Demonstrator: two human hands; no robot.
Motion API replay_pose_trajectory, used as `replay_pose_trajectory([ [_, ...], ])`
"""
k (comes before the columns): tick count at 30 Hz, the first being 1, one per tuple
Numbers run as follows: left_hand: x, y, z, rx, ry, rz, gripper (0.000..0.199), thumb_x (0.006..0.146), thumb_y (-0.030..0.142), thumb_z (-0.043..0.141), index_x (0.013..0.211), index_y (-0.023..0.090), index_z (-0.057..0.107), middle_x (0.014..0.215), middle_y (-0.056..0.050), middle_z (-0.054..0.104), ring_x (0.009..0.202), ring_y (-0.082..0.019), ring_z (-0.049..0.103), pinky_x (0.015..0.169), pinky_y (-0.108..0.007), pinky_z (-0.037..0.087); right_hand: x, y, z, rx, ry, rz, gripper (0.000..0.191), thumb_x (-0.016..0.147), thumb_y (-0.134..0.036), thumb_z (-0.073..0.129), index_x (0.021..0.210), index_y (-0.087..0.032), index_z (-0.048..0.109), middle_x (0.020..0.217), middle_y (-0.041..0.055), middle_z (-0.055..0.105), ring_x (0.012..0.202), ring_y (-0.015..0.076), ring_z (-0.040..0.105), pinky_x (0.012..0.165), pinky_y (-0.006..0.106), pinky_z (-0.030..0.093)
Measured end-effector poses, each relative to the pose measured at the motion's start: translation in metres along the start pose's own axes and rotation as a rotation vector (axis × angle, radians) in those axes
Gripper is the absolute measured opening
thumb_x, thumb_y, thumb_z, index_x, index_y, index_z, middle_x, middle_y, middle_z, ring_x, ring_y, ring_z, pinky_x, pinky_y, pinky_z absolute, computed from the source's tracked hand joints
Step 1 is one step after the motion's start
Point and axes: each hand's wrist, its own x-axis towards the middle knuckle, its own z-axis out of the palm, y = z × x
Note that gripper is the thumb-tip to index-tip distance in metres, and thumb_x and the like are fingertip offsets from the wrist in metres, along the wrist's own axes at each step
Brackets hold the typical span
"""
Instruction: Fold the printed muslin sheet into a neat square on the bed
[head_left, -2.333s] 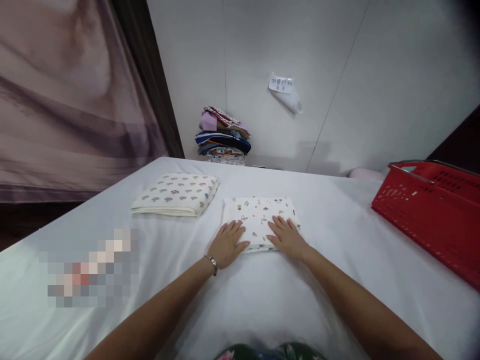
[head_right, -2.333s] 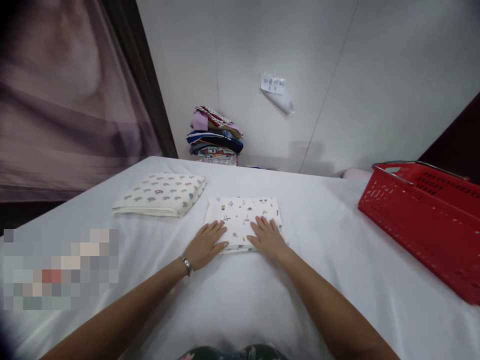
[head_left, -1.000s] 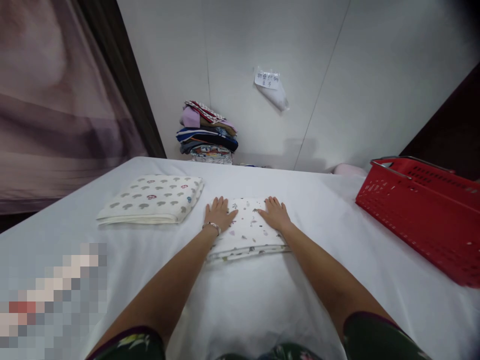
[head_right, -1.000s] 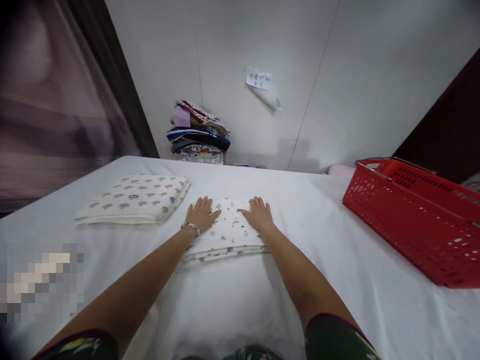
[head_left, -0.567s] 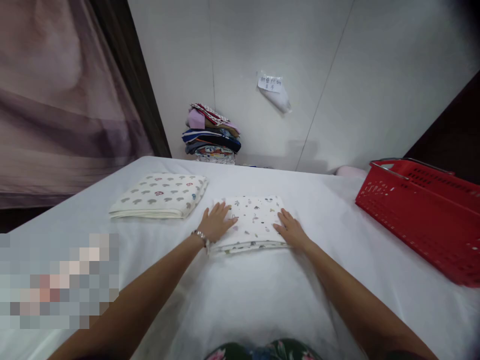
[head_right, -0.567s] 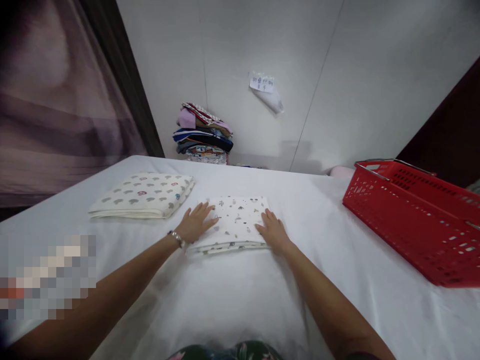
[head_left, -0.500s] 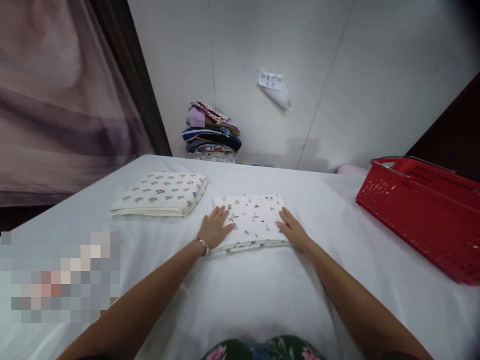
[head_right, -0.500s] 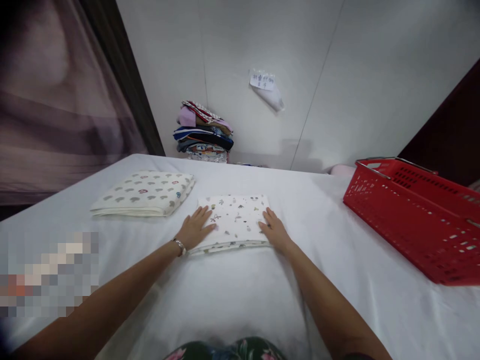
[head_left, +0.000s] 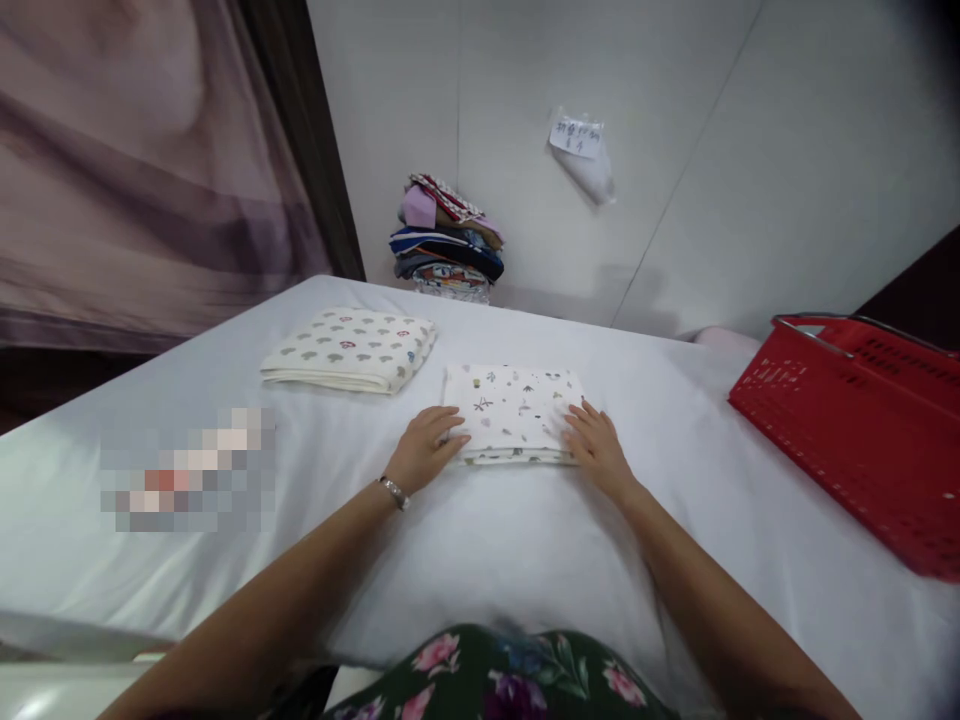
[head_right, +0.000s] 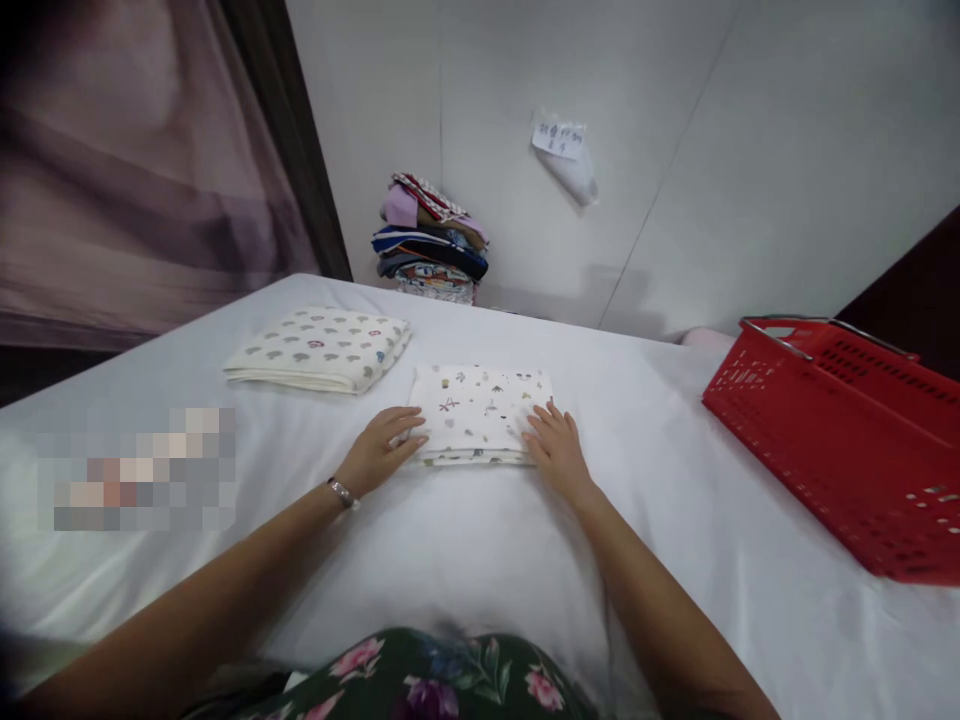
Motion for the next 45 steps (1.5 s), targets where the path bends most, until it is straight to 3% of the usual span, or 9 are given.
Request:
replay_pose_trajectory([
  [4,-0.013,0.002,-0.001,0.003,0.025,0.073,0.022,0.081,0.036,0.055,0.094,0.022,0.064,0.103,-0.006,0.06,0.101,-0.018,0.051,0.089,-0.036,0.043,0.006,-0.033,0.001,0.06,-0.072,-0.249,0.03,0.088,-0.035,0.046,0.112,-0.022,0.058,0.114,0.0073,0.06,0.115,0.0216,0.046,0.098,0.041,0.034],
  [7,-0.013,0.002,0.001,0.043,0.027,0.114,0.017,0.082,0.032,0.054,0.091,0.023,0.065,0.097,-0.005,0.06,0.094,-0.017,0.051,0.084,-0.035,0.044,0.012,-0.047,0.009,0.05,-0.145,-0.344,0.025,0.089,-0.031,0.046,0.107,-0.023,0.061,0.105,0.0069,0.062,0.1,0.0212,0.053,0.089,0.041,0.04],
  [19,-0.01,0.005,0.001,0.001,-0.001,0.111,0.025,0.088,0.03,0.043,0.084,0.022,0.066,0.089,-0.004,0.06,0.089,-0.017,0.05,0.081,-0.033,0.043,0.006,-0.048,0.025,0.086,-0.082,-0.195,0.024,0.09,-0.023,0.042,0.098,-0.023,0.065,0.095,0.0063,0.06,0.09,0.0198,0.052,0.079,0.035,0.044],
  [26,-0.01,0.003,-0.001,0.08,-0.093,0.156,0.021,0.087,0.031,0.045,0.087,0.02,0.063,0.091,-0.004,0.062,0.088,-0.017,0.05,0.079,-0.033,0.04,-0.003,-0.048,0.03,0.024,-0.071,-0.239,0.025,0.089,-0.021,0.043,0.104,-0.021,0.063,0.095,0.0076,0.059,0.09,0.0205,0.05,0.079,0.036,0.042],
  [36,-0.014,0.005,-0.007,0.179,-0.109,0.124,0.021,0.087,0.027,0.044,0.081,0.02,0.062,0.087,-0.004,0.06,0.088,-0.018,0.048,0.076,-0.033,0.041,-0.006,-0.045,0.033,0.029,-0.037,-0.282,0.027,0.09,-0.021,0.04,0.105,-0.021,0.063,0.093,0.0082,0.058,0.089,0.021,0.052,0.077,0.037,0.044],
  [39,-0.016,0.004,-0.008,0.137,-0.15,0.129,0.021,0.087,0.026,0.044,0.08,0.019,0.062,0.085,-0.004,0.059,0.086,-0.017,0.048,0.075,-0.031,0.042,-0.011,-0.043,0.034,-0.022,-0.041,-0.33,0.028,0.09,-0.021,0.04,0.11,-0.022,0.06,0.098,0.009,0.057,0.09,0.0214,0.052,0.078,0.039,0.044],
  [45,-0.021,0.008,-0.009,0.136,-0.112,0.144,0.018,0.086,0.028,0.045,0.085,0.02,0.062,0.087,-0.004,0.058,0.086,-0.017,0.046,0.076,-0.032,0.041,-0.022,-0.044,0.032,-0.018,-0.058,-0.364,0.034,0.089,-0.019,0.04,0.121,-0.021,0.051,0.109,0.0112,0.055,0.101,0.0227,0.05,0.086,0.041,0.045],
])
